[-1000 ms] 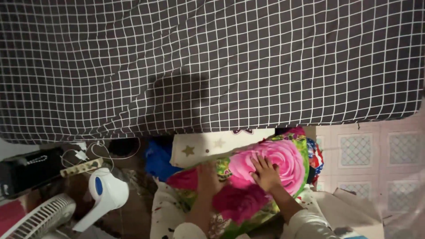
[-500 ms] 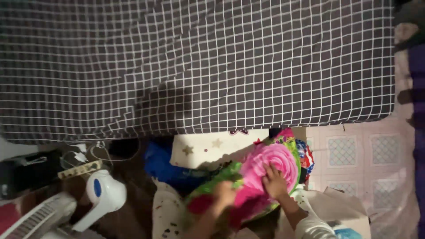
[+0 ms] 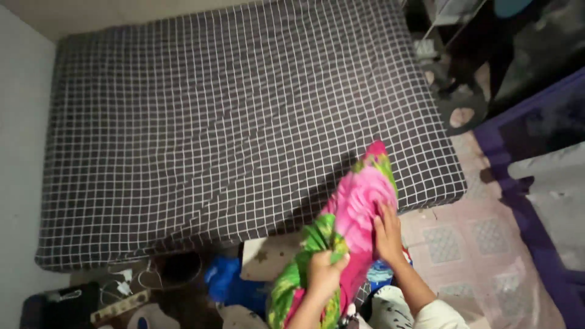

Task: Arrange pillows, fold blankets, and smooth the bedsheet on a floor mattress

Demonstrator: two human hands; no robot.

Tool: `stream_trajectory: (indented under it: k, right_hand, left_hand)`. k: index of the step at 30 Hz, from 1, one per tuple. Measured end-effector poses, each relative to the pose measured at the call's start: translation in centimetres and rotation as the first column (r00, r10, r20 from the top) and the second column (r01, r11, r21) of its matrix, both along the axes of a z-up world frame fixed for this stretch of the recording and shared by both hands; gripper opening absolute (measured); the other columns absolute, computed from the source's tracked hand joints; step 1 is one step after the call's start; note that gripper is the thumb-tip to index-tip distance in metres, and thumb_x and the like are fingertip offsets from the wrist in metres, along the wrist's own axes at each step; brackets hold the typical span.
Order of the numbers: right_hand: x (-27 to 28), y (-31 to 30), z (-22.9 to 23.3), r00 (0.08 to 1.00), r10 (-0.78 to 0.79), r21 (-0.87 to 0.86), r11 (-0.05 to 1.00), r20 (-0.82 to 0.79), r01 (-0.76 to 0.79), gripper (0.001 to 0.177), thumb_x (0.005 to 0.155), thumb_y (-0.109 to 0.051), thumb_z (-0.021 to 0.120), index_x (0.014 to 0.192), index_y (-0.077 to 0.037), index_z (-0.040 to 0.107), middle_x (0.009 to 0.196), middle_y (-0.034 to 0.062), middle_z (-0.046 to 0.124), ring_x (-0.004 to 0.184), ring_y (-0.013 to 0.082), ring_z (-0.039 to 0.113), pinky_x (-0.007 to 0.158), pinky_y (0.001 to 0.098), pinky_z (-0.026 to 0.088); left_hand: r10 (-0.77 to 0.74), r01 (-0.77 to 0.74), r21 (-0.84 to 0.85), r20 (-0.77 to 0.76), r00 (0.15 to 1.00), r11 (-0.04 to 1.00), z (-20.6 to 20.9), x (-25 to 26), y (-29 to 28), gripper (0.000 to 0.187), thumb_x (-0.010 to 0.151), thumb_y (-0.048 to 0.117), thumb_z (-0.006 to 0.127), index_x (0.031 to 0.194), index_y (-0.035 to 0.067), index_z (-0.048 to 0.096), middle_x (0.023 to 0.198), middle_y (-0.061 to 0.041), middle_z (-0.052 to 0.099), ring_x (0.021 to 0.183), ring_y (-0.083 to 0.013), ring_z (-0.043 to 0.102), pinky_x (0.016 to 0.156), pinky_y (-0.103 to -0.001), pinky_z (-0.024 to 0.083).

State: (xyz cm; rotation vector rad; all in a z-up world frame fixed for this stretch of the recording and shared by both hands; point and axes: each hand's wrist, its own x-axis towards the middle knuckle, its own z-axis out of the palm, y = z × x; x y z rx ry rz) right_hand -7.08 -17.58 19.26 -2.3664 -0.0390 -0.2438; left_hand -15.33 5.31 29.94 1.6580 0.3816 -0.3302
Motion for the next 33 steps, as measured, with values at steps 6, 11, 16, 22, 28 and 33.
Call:
stream_trajectory:
  k: [6,11,16,22,28,33]
  right_hand:
    - [8.4,5.1,19.2,0.967,0.102,0.009,0.994,0.232,-0.108,0.056,0.108,-0.03,0.038,0.158,-0.005,0.04,0.169,0.0232,0.028,0.155,0.0404,0.025,0.127,0.0507,0.016]
    - [11.8,6.6,28.3,0.88,0.016,0.046,0.998,0.474,-0.043,0.055,0.112,-0.025,0.035,0.162,-0.001,0.036,0.172,0.0206,0.027,0.16,0.0359,0.023,0.131,0.0478,0.014]
    - [19.1,12.4,12.3,0.951,-0.264,-0.064,0.964,-0.161,0.257,0.048,0.115,-0.03,0.031,0.148,-0.003,0.053,0.147,0.0183,0.056,0.131,0.0283,0.055,0.121,0.0365,0.044]
    - [14.0,23.2,15.4,0.981,0.18,0.229,0.954,0.076,-0.193,0.061,0.107,-0.038,0.038,0.159,-0.006,0.036,0.167,0.0176,0.031,0.156,0.0337,0.026,0.127,0.0402,0.017]
    - [9.0,18.9,5.4,0.831,0.463,0.857,0.515,-0.31,0.033,0.079,0.102,-0.066,0.022,0.162,-0.015,0.024,0.167,0.0141,0.035,0.152,0.0281,0.033,0.123,0.0425,0.026]
    - [1.6,18.5,3.0,0.345,0.391,0.511,0.759,-0.853,0.403,0.097,0.09,-0.085,0.013,0.163,-0.022,0.029,0.17,0.0097,0.029,0.154,0.0354,0.024,0.119,0.0619,0.021]
  left_hand:
    - [0.26,-0.237,-0.267,0.056,0.964,0.934,5.8,6.5,5.1,0.016,0.088,0.017,0.077,0.097,0.005,0.079,0.083,0.003,0.075,0.073,-0.008,0.065,0.069,-0.028,0.052]
    - [0.371,-0.287,-0.408,0.143,0.917,0.867,7.7,8.5,7.8,0.016,0.093,0.012,0.078,0.096,-0.004,0.078,0.08,0.001,0.065,0.068,-0.0082,0.052,0.061,-0.028,0.04]
    - [0.409,-0.265,-0.494,0.208,0.889,0.828,12.6,9.8,8.9,0.013,0.089,0.011,0.078,0.096,0.0,0.078,0.083,0.003,0.069,0.072,-0.0061,0.057,0.066,-0.024,0.044]
    - [0.508,-0.327,-0.535,0.232,0.83,0.779,15.5,9.3,12.8,0.011,0.085,0.007,0.077,0.094,0.001,0.076,0.085,0.001,0.073,0.075,-0.0079,0.064,0.072,-0.025,0.049]
    - [0.548,-0.371,-0.533,0.221,0.807,0.76,17.1,7.2,15.0,0.012,0.084,0.005,0.077,0.094,-0.001,0.077,0.085,0.001,0.072,0.075,-0.0075,0.062,0.071,-0.025,0.048]
    - [0.59,-0.403,-0.563,0.195,0.784,0.721,18.8,4.7,15.8,0.015,0.08,0.002,0.076,0.095,-0.002,0.077,0.085,-0.001,0.074,0.075,-0.0089,0.065,0.072,-0.025,0.05]
